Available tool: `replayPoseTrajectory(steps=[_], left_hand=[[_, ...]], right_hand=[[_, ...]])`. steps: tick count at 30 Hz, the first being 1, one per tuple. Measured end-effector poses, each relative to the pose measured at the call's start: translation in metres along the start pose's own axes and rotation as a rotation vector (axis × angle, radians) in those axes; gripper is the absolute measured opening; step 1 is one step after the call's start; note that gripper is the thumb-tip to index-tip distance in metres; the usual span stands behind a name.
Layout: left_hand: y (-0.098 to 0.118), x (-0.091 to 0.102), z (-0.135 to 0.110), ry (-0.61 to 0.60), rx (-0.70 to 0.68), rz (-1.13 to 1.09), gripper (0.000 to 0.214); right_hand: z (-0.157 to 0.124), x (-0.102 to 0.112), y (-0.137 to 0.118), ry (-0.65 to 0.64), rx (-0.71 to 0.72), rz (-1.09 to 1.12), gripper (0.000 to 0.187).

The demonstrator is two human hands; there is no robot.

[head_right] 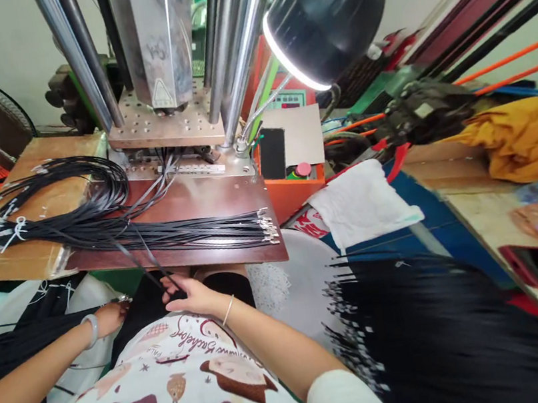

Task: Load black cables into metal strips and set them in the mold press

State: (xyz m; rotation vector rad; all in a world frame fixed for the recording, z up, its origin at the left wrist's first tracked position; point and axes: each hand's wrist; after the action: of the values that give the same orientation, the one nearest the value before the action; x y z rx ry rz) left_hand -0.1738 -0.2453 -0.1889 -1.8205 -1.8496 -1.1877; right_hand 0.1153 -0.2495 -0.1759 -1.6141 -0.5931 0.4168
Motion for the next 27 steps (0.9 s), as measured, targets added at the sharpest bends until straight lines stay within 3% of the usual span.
replayPoseTrajectory(steps=[2,4,6,8,10,12,14,16,18,20,23,25,27], left_hand=[[0.011,0.018,-0.014,0.005,-0.151,0.032,0.025],[0.028,0.047,-0.032,0.114,-0.476,0.074,0.029],[0.049,0.085,-0.043,0.359,-0.860,0.136,0.027],[0.074,0.124,-0.038,0.618,-1.043,0.182,0.027],[0.104,0.159,-0.016,0.787,-0.993,0.209,0.031],[0.136,0.185,0.014,0.823,-0.859,0.223,0.040],[0.167,0.204,0.041,0.713,-0.760,0.195,0.057],[0.188,0.216,0.058,0.558,-0.679,0.074,0.048],[0.195,0.226,0.065,0.463,-0.596,-0.167,0.027],[0.191,0.231,0.067,0.387,-0.509,-0.482,0.026],[0.182,0.233,0.067,0.252,-0.424,-0.758,0.029],[0.187,0.233,0.064,0.348,-0.460,-0.658,0.024],[0.202,0.235,0.060,0.583,-0.539,-0.394,0.019]], right_hand=[[-0.002,0.001,-0.027,0.072,-0.069,-0.056,0.034],[-0.016,0.027,-0.060,0.149,-0.042,-0.265,0.020],[-0.030,0.071,-0.095,0.170,0.028,-0.532,0.020],[-0.035,0.117,-0.129,0.207,0.042,-0.781,0.022],[-0.028,0.155,-0.157,0.184,0.030,-0.928,0.018],[-0.016,0.181,-0.179,0.114,0.054,-0.961,0.017],[-0.002,0.196,-0.194,0.048,0.114,-0.910,0.020],[0.011,0.210,-0.197,0.088,0.178,-0.803,0.029],[0.028,0.225,-0.186,0.242,0.178,-0.770,0.037],[0.049,0.236,-0.164,0.397,0.151,-0.914,0.035],[0.086,0.235,-0.130,0.356,0.225,-1.246,0.023],[0.107,0.226,-0.116,0.298,0.311,-1.318,0.024],[0.121,0.218,-0.109,0.309,0.347,-1.305,0.023]])
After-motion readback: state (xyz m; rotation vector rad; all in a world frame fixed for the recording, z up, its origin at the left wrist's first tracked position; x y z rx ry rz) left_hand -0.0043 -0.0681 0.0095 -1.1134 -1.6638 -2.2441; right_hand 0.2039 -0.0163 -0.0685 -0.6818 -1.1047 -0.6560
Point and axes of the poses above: each hand's wrist, its own z-axis towards the middle knuckle, its own x-axis out of the back of the hand, y = z × x, and after that the axes turned 3 degrees about x, right-handed
